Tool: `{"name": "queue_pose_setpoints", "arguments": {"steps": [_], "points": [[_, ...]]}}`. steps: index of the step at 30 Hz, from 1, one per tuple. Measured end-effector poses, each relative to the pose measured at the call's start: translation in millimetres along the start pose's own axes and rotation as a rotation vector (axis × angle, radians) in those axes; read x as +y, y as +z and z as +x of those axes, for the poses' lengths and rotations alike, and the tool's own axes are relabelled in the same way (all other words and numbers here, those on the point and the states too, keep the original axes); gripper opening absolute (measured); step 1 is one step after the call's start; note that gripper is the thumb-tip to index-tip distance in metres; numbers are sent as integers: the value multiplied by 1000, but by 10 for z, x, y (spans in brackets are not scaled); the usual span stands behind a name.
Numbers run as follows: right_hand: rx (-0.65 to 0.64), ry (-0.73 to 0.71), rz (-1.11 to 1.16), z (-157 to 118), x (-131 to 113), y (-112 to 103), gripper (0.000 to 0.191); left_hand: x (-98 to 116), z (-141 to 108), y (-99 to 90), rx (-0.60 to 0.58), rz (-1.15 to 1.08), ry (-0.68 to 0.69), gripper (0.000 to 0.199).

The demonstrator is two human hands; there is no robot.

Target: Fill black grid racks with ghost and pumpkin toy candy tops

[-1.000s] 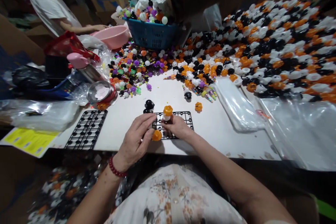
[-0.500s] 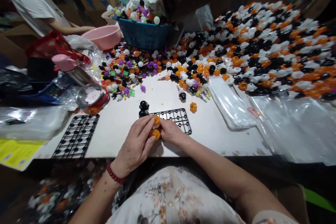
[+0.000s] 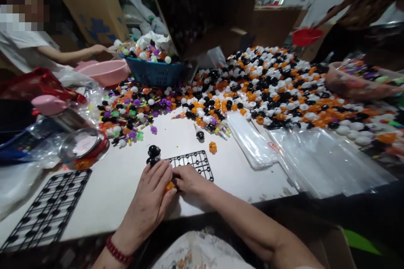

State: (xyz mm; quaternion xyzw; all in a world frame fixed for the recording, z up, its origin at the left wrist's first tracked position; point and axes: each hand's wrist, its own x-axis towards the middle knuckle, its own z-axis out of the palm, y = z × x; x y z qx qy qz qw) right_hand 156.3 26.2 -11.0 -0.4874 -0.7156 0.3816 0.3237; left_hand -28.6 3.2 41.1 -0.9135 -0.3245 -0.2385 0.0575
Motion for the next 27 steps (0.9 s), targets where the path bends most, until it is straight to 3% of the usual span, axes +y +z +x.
{"name": "queue_pose_setpoints", "arguments": {"steps": [3,6,8,10,14,19,27], "points": [[216,32,-72,35,158,-513,10,-30,-6,25,26,22,22,60],[517,204,-354,68,435,-1114,15,2,24,-25,37,33,3,59],[592,301,-490,82,639,-1390,18,46,63,-61,52,30,-34,59],[597,338,-540,83,806,-1517,19,88,104,-73,71,27,-65,59],[576,336,-494,61,904,-1477,14,136,144,-40,63,41,-86,56],[499,259,-262,0,628,-1275,26,149,132,-51,33,23,-86,51],[259,280,358,113,218,-644,28,165,67,-94,-4,-83,-154,54]]}}
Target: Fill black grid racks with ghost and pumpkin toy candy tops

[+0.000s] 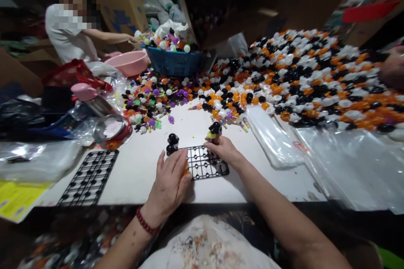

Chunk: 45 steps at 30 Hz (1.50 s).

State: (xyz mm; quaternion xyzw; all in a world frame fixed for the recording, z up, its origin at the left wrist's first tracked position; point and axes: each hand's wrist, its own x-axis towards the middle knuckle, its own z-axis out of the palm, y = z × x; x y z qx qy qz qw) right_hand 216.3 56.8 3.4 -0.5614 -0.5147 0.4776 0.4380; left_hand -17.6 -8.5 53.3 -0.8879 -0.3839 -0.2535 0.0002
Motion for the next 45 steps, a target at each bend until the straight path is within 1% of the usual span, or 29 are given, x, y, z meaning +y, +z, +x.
{"name": "queue_pose_setpoints", "arguments": {"steps": [3,5,6,8,11,15,18,23,25,27,28,30,31,32,34,35,37,39,41,43,45], "points": [[-125,50,155,25,22,308,29,1,-7,-18,23,-47,-54,54],[-195,51,202,36,33,467,26,-10,3,-30,30,-74,-79,54],[-215,40,186,40,36,527,24,-20,10,-33,28,-88,-85,54],[-236,1,77,44,37,606,17,-42,24,-31,15,-118,-84,54],[-262,-66,-132,44,16,639,9,-63,38,-14,-4,-152,-73,55],[-311,-178,-318,43,-43,598,13,-59,43,5,-10,-155,-69,56],[-347,-213,-425,49,-77,581,16,-67,56,11,-7,-137,-71,57],[-360,-304,-587,54,-48,691,19,-123,128,48,-43,-4,-7,58],[-355,-313,-619,52,-21,726,19,-148,153,74,-51,65,6,56],[-384,-299,-595,60,-10,687,19,-172,162,95,-49,109,6,54],[-391,-297,-560,75,-16,627,21,-183,159,100,-50,120,7,53],[-334,-302,-516,142,-55,420,28,-202,143,100,-52,125,12,52],[-260,-306,-537,199,-86,280,33,-208,134,95,-51,123,11,52],[-164,-304,-605,272,-121,127,38,-212,127,89,-49,117,7,52],[-4,-258,-839,450,-191,-176,48,-213,123,76,-41,101,-7,53],[26,-214,-960,543,-218,-304,51,-211,126,73,-38,93,-12,54],[-1,-129,-1125,710,-246,-472,50,-204,139,71,-39,83,-11,54],[-94,-91,-1183,826,-236,-513,44,-197,152,71,-41,81,-3,53],[-161,-100,-1192,889,-204,-461,38,-190,159,66,-54,83,-8,52],[-187,-115,-1217,915,-170,-380,37,-183,158,53,-74,80,-19,51],[-176,-125,-1251,928,-153,-318,34,-174,156,34,-93,66,-33,51]]}}
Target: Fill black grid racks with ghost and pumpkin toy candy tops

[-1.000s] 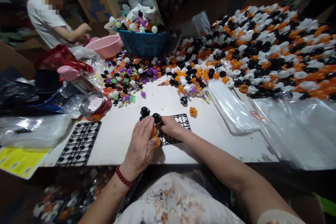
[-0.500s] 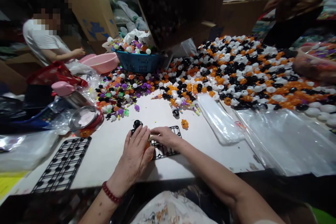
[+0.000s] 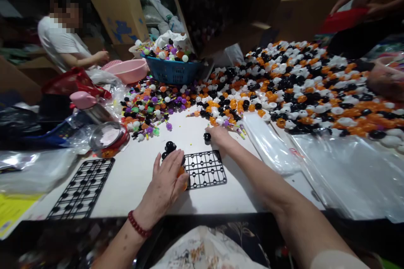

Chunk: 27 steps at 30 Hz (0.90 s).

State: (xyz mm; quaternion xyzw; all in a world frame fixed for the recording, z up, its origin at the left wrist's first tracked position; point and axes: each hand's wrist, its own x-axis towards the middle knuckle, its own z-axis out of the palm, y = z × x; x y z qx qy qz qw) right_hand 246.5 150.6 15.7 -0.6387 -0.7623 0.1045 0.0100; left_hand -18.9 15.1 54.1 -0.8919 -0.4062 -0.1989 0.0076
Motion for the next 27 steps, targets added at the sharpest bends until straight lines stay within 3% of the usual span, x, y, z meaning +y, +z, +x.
{"name": "queue_pose_setpoints", "arguments": {"steps": [5,11,13,19,21,27], "points": [[43,12,-61,21,-24,-31,25,18,2,-40,-26,-54,-28,53],[50,-92,-16,-102,-159,-35,27,-4,-31,-33,-16,-179,-60,55],[64,-76,142,-175,-279,18,29,-16,-41,-29,-28,-208,-79,57],[16,-11,969,-313,-730,328,14,-22,-11,-32,-40,-227,-77,58],[4,6,1092,-317,-838,421,16,-17,0,-32,-38,-223,-73,58],[20,10,883,-332,-934,411,17,-4,0,-33,-40,-206,-73,58]]}}
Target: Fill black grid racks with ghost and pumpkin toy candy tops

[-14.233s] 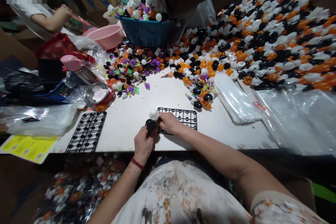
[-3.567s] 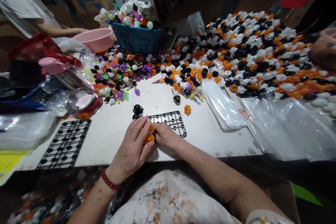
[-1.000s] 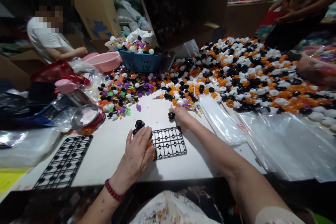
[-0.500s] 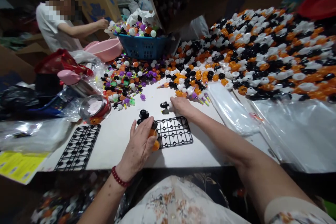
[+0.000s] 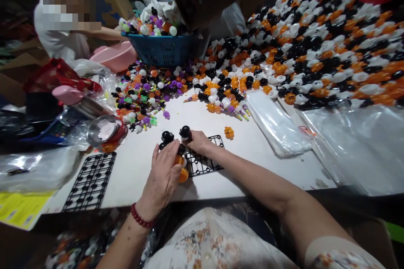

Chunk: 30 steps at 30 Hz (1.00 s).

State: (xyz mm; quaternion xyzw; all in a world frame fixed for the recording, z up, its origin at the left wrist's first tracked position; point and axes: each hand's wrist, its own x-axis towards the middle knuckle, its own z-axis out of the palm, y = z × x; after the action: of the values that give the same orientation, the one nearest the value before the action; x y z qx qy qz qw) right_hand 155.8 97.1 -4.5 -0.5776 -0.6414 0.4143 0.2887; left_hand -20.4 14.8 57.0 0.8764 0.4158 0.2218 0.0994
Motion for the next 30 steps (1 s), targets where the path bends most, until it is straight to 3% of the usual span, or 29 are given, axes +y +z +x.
{"name": "queue_pose_setpoints", "arguments": {"steps": [9,16,21,24,30], "points": [[-49,-179,-217,-39,-85,-101,26,-4,-20,2,17,-10,14,57],[-101,-190,-287,0,-90,-56,17,15,111,-119,101,22,4,53],[-106,-184,-422,12,-94,-24,20,-94,337,-153,-16,118,34,52],[-110,-221,-475,4,-68,8,22,-221,413,-88,-40,176,51,49],[-81,-245,-516,58,-41,104,29,-565,369,205,19,279,106,44]]}}
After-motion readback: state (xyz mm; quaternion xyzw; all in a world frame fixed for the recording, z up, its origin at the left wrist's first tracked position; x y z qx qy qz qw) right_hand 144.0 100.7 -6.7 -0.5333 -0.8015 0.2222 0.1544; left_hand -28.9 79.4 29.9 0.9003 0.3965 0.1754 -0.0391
